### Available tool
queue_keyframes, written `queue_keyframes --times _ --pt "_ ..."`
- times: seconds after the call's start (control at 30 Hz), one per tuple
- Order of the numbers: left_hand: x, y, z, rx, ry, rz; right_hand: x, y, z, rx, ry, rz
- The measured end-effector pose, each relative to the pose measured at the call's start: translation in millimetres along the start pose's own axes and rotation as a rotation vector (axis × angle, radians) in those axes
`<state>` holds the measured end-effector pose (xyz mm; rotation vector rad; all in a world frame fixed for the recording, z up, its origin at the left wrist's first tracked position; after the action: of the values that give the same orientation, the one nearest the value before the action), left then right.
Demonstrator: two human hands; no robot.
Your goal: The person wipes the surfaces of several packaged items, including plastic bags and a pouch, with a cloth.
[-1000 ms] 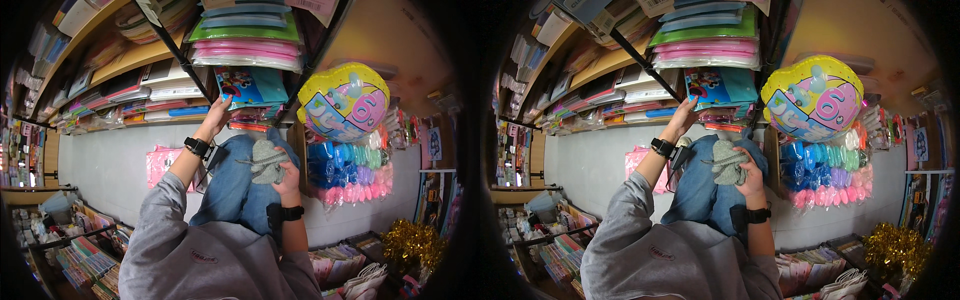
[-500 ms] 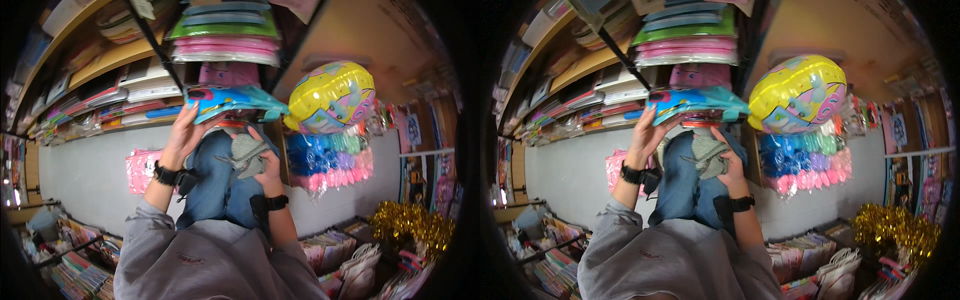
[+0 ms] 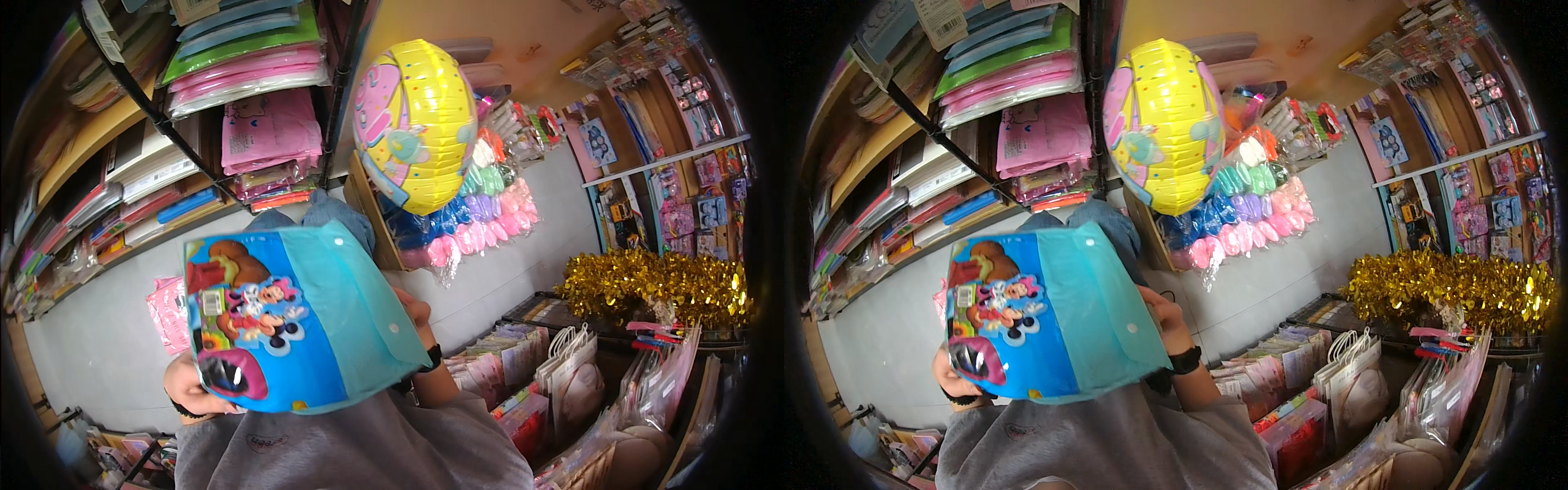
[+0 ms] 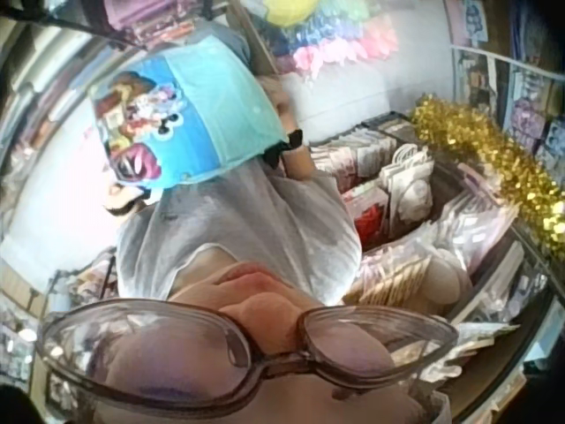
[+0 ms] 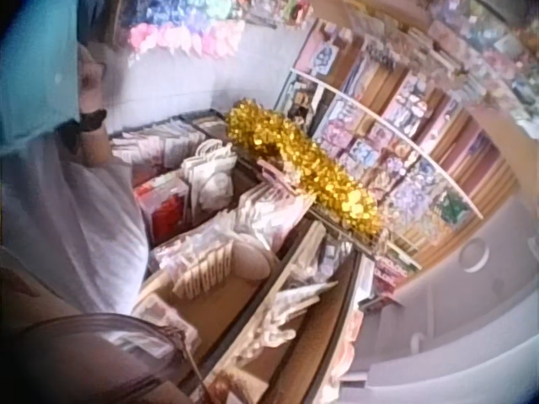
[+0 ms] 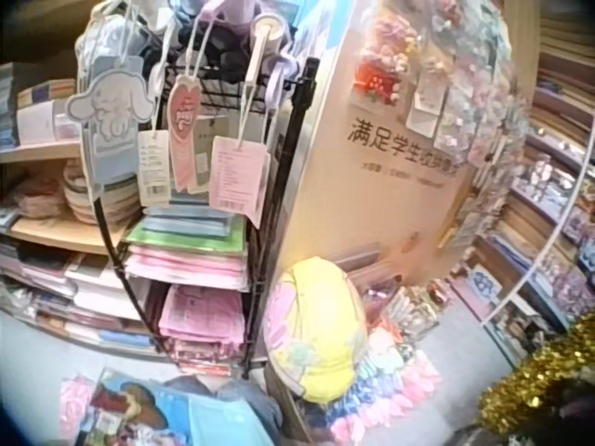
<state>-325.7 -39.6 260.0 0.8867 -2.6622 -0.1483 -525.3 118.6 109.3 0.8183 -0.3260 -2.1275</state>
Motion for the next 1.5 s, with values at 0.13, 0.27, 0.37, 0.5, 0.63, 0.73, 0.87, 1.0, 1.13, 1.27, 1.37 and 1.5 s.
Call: queue_keyframes --times 0.13,0.27,0.37,0.5,0.63,0.73,0.87,1.0,1.13,1.27,1.37,1.5 --pt "13 74 -12 -0.103 0.068 0.619 -38 -28 0 0.685 0.106 0.088" --pt "15 146 0 -0.242 -0.045 0.773 -69 -61 24 0.66 -0.077 -0.051" --pt "17 198 11 -0.381 -0.105 0.815 -89 -89 43 0.585 -0.216 -0.17" --pt "17 240 68 -0.11 -0.113 0.869 -116 -129 80 0.473 -0.444 -0.358" --pt "65 258 90 0.036 -0.035 0.822 -138 -181 134 0.397 -0.706 -0.551" --pt "111 263 95 0.059 0.079 0.757 -125 -222 162 0.361 -0.789 -0.65" --pt "134 247 175 0.22 -0.378 0.731 -101 -263 139 0.35 -0.688 -0.799" --pt "127 215 242 0.283 -0.307 0.504 -87 -265 104 -0.089 -0.418 -1.073" --pt "131 199 216 0.747 -0.413 0.477 -129 -282 89 0.07 -0.483 -1.238" --pt "161 190 169 0.876 -0.174 0.367 -169 -280 113 0.221 -0.662 -1.426" --pt "173 191 164 0.93 -0.026 0.393 -158 -240 147 0.146 -0.759 -1.425" --pt "178 209 137 1.049 0.474 0.119 -125 -219 170 0.09 -0.855 -1.288"
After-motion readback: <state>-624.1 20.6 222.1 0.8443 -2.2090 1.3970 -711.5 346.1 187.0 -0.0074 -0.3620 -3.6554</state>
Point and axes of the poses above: each hand's wrist, its own x-axis towards the middle knuckle, its own y-axis out of the palm, z = x × y, the point moved 10 cm from there along x, towards the middle knuckle, and after that the axes turned 14 degrees about -z, right-handed, at the moved point
